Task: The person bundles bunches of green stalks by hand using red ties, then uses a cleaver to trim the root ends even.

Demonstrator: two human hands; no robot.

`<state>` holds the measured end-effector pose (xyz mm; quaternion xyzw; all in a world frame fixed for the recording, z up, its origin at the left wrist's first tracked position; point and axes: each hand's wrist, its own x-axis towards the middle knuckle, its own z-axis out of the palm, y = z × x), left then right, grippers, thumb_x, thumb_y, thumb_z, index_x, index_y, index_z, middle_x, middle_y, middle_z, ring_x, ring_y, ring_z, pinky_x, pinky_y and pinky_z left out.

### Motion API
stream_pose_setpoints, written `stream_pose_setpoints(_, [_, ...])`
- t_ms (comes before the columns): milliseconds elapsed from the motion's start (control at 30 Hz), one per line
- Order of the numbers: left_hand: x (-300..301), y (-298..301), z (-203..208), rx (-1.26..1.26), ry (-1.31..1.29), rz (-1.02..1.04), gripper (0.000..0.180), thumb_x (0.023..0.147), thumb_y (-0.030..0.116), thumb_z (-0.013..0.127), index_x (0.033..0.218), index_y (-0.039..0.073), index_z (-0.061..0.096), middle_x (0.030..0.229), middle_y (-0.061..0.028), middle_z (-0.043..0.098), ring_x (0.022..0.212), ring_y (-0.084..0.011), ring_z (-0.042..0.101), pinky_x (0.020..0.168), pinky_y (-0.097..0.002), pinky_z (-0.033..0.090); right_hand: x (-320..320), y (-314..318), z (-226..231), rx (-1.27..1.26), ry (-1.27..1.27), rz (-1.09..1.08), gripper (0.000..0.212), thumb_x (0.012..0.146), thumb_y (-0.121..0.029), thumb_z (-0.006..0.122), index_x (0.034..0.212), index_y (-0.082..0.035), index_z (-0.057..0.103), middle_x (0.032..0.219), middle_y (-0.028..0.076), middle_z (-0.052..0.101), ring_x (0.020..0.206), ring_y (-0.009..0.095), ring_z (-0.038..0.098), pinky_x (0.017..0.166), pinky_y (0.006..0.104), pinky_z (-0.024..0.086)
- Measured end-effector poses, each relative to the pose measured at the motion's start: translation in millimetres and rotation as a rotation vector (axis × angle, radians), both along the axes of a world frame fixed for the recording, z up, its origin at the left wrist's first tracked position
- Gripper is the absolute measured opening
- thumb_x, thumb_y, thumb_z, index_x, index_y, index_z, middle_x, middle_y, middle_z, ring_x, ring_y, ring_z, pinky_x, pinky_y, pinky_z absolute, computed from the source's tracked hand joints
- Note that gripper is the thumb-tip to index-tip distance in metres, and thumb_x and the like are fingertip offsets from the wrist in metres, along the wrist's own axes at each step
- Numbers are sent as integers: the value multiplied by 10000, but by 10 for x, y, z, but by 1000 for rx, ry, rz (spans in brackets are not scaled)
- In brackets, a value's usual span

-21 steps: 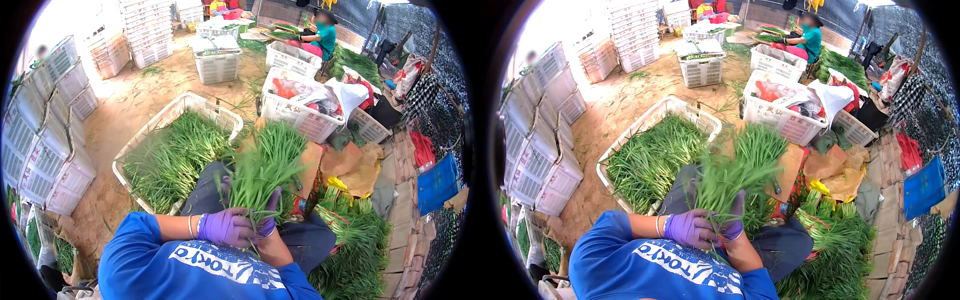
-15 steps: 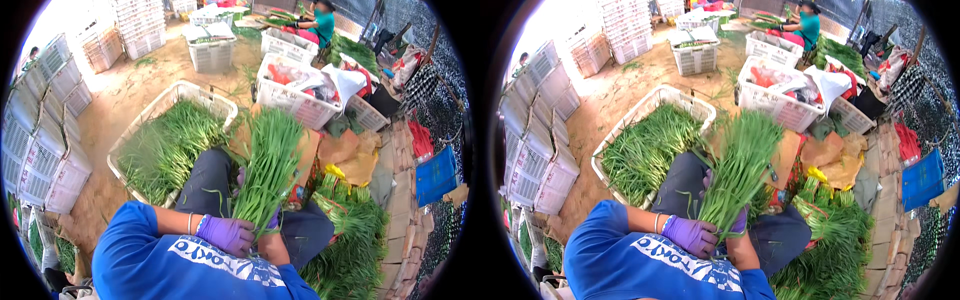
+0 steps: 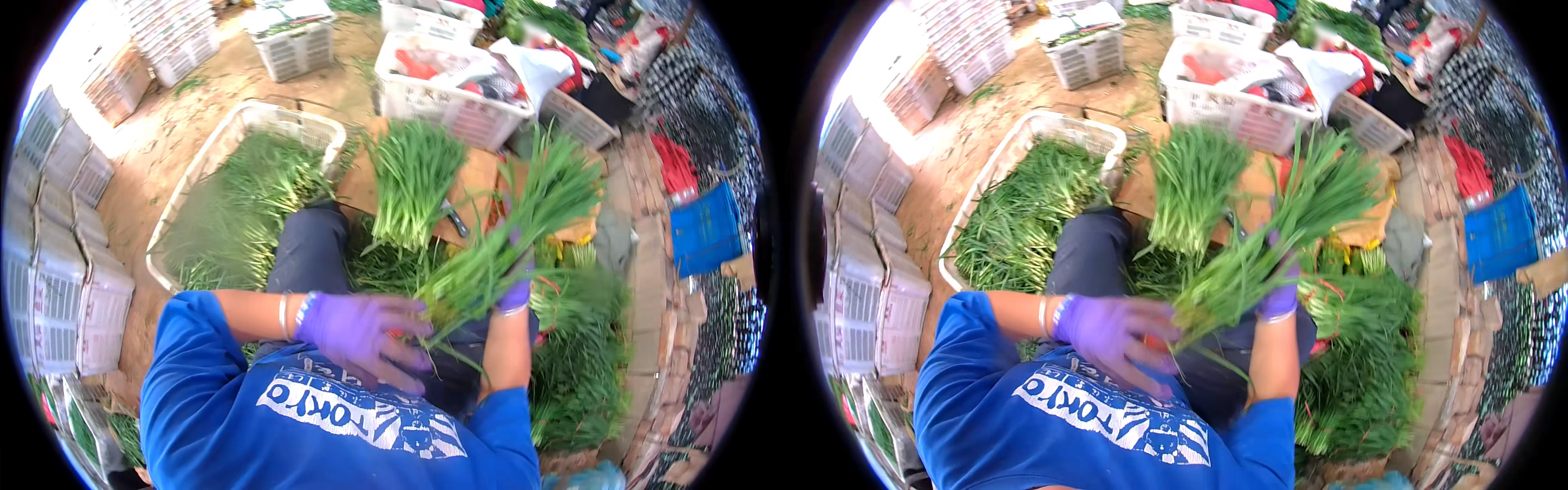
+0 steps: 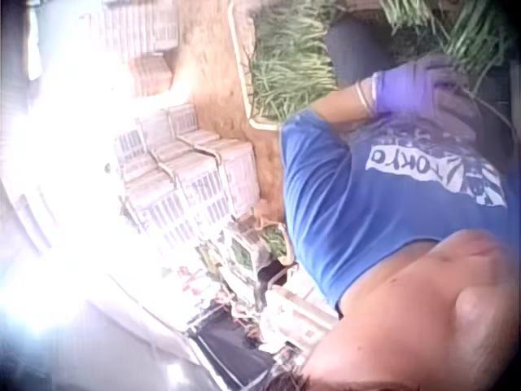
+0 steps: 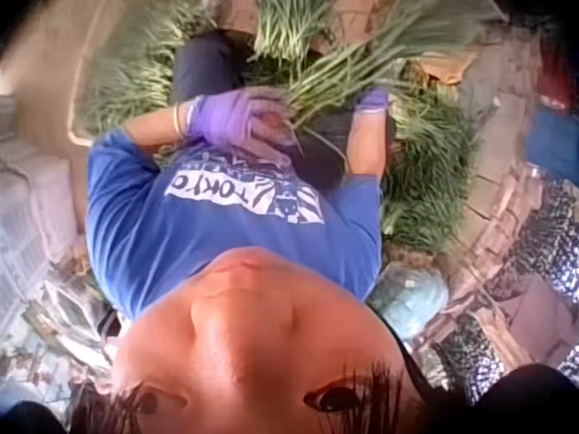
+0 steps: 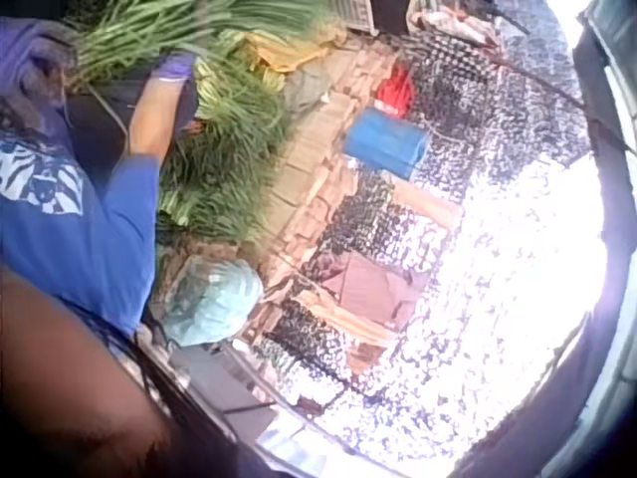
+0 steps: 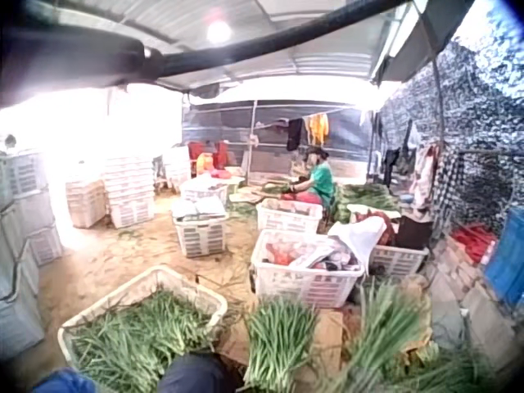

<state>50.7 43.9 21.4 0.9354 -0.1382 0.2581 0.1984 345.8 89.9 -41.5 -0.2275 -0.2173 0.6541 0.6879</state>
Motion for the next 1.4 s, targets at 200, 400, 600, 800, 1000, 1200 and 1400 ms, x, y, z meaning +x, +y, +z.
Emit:
stream_pose_setpoints(200, [259, 1503, 18, -1029, -107, 528, 464, 868, 440, 655, 1193, 112, 608, 1118, -116, 654, 1049, -226, 628, 956, -374, 468, 595, 459, 424, 22, -513, -220, 430, 824, -60, 687, 1240, -22, 586, 1093, 49, 665, 967, 189, 643, 842, 349, 540])
stream_pose_setpoints(400, [1362, 2387, 171, -1091, 64, 158, 1136, 750, 560, 711, 1582, 152, 53, 1527, -222, 330, 1346, -293, 428, 1134, -441, 297, 566, 858, 681, 241, -674, -248, 492, 754, -105, 801, 1200, 0, 620, 1117, 60, 674, 980, 158, 642, 907, 314, 503])
stream_pose_setpoints(600, [1991, 2704, -1, -468, -59, 213, 886, 768, 172, 822, 1487, 54, 318, 1373, -113, 523, 1217, -230, 536, 1024, -382, 460, 986, 1498, 99, 255, -729, -32, 540, 720, -149, 840, 1209, -37, 641, 1139, 56, 686, 1015, 147, 643, 902, 319, 515])
stream_pose_setpoints(800, [2199, 2823, -619, -839, -8, 442, 1192, 666, 128, 908, 1551, 83, 111, 1365, -86, 532, 1209, -157, 511, 1064, -331, 411, 1176, 1928, -353, 118, -1140, 78, 782, 715, -294, 858, 1355, -22, 501, 1270, 110, 621, 1150, 210, 582, 961, 348, 492])
stream_pose_setpoints(1000, [2503, 2712, -250, -944, 83, 582, 1042, 775, 174, 822, 1551, 59, 136, 1320, -89, 562, 1144, -165, 548, 989, -307, 464, 770, 1703, -303, 387, -1307, -241, 717, 761, -241, 831, 1339, -2, 480, 1270, 103, 586, 1126, 222, 586, 1001, 376, 473])
stream_pose_setpoints(1200, [2406, 2404, 455, -866, 83, 289, 845, 811, 274, 788, 1468, 30, 317, 1205, -111, 614, 1033, -202, 611, 916, -315, 494, 874, 1712, -64, 190, -1350, -623, 398, 875, -187, 694, 1204, 16, 598, 1150, 174, 643, 1094, 271, 612, 969, 384, 497])
stream_pose_setpoints(1400, [1937, 1681, 287, -791, 22, 489, 1202, 650, 352, 905, 1537, 66, 146, 1396, -215, 447, 1237, -243, 512, 989, -350, 480, 609, 988, 833, 253, -757, -242, 310, 844, -134, 738, 1075, 45, 635, 971, 141, 694, 763, 220, 684, 692, 345, 575])
